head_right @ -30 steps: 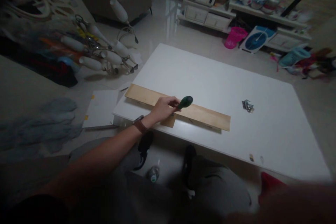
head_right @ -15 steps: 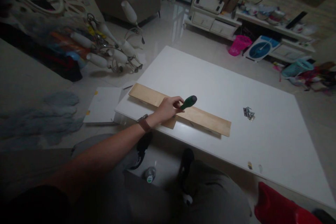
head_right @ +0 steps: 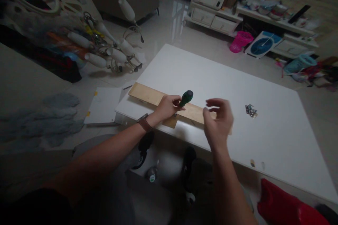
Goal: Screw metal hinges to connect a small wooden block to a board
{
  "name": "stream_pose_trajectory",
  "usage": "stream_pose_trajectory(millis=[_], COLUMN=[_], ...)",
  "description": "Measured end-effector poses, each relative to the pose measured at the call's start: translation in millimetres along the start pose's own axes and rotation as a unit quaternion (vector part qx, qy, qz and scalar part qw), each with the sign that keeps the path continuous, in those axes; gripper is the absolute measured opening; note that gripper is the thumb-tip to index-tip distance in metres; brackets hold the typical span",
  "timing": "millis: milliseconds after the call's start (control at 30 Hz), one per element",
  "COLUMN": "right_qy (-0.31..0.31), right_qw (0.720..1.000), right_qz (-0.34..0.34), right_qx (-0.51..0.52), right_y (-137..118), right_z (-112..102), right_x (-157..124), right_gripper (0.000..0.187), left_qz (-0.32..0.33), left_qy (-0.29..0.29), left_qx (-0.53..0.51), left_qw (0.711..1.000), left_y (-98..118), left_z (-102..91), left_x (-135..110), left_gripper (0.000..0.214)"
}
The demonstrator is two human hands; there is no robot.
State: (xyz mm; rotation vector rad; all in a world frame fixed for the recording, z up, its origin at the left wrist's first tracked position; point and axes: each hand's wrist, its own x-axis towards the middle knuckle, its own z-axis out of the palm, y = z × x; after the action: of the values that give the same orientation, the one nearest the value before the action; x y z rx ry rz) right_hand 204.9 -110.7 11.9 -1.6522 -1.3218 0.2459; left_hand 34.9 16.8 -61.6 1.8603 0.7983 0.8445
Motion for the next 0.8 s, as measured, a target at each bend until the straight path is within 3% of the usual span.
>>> stream_pose_trajectory(millis=[133,300,467,600,800], right_qy=[-0.124,-0.165,-0.18,-0.153,-0.127], right_qw=[0.99,0.984,0.979,0.985,0.986], right_qz=[0.074,0.066,0.087,0.072,0.074], right_qx=[-0.001,-0.031,-0.036,-0.041,-0.078], right_y=[23,38,44,41,36], right_z=[38,70,84,90,93], right_x=[-8,-6,1,1,-3], right_gripper=[0.026,0.031,0.027,0.024,0.025], left_qz=[-0.005,-0.017,-0.022,-0.022,0.046], left_qy=[-0.007,-0.026,-0.043,-0.056,-0.052], left_qx=[0.002,-0.004,-0.031,-0.027,0.001], left_qw=[1.0,0.999,0.998,0.998,0.998], left_y=[2,3,5,6,14], left_z=[-1.4,-2.1,-3.3,-5.5,-13.4], left_x=[1,5,4,1,0], left_gripper=[0.018,0.014,0.019,0.017,0.025])
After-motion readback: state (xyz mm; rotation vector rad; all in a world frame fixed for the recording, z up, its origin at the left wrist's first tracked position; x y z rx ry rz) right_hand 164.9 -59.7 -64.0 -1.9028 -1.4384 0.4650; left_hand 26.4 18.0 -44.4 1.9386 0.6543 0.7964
